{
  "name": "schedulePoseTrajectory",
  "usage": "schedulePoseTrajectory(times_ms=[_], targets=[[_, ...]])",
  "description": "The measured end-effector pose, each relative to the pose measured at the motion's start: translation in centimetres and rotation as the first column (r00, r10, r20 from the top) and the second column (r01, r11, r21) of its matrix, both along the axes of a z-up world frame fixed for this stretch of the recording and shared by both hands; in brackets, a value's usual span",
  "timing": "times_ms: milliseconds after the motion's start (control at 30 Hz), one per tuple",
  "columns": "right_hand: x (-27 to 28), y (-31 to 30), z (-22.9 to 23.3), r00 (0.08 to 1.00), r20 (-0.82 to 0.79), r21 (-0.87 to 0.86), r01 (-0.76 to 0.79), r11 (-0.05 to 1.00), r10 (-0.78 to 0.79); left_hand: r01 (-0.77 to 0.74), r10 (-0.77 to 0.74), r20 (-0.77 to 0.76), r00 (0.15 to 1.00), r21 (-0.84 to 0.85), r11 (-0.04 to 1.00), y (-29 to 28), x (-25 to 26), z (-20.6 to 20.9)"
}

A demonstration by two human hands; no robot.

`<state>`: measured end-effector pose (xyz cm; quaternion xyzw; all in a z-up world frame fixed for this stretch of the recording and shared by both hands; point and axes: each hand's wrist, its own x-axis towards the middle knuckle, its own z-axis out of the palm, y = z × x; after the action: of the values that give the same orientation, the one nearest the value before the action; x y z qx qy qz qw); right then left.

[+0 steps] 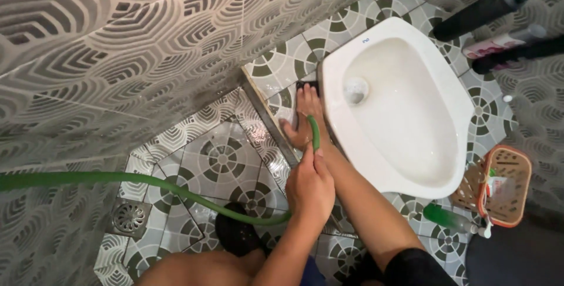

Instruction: Scrubbing the surfaces and rinsing the interior of a squat toilet using a sponge and a water hose.

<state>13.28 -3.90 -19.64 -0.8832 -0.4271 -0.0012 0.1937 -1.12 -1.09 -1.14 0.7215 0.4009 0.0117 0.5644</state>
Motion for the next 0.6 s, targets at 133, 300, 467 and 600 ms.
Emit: schedulePoseTrajectory(times_ms=[133, 300, 467, 600], targets=[[-3.4, -2.6, 2.5, 1.000, -0.011, -0.001, -0.018, 1.000, 0.018, 0.005, -0.008, -0.057, 0.998, -0.041, 0.999, -0.6, -0.1, 0.7], [-6.3, -7.5, 2.7, 0.984, -0.166, 0.040, -0.060, 0.997, 0.066, -0.068, 0.061, 0.048, 0.997, 0.160, 0.985, -2.0, -0.3, -1.1], [-8.8, -14.1, 3.1, 0.982, -0.148, -0.072, -0.132, 0.989, 0.120, 0.037, -0.036, -0.102, 0.994, 0.012, 0.999, -1.9, -0.9, -0.1], [-11.4, -17.0, 7.7, 0.961, -0.237, -0.051, -0.158, 0.986, 0.142, 0.068, -0.067, -0.055, 0.996, 0.009, 0.998, -4.1, -2.1, -2.2]])
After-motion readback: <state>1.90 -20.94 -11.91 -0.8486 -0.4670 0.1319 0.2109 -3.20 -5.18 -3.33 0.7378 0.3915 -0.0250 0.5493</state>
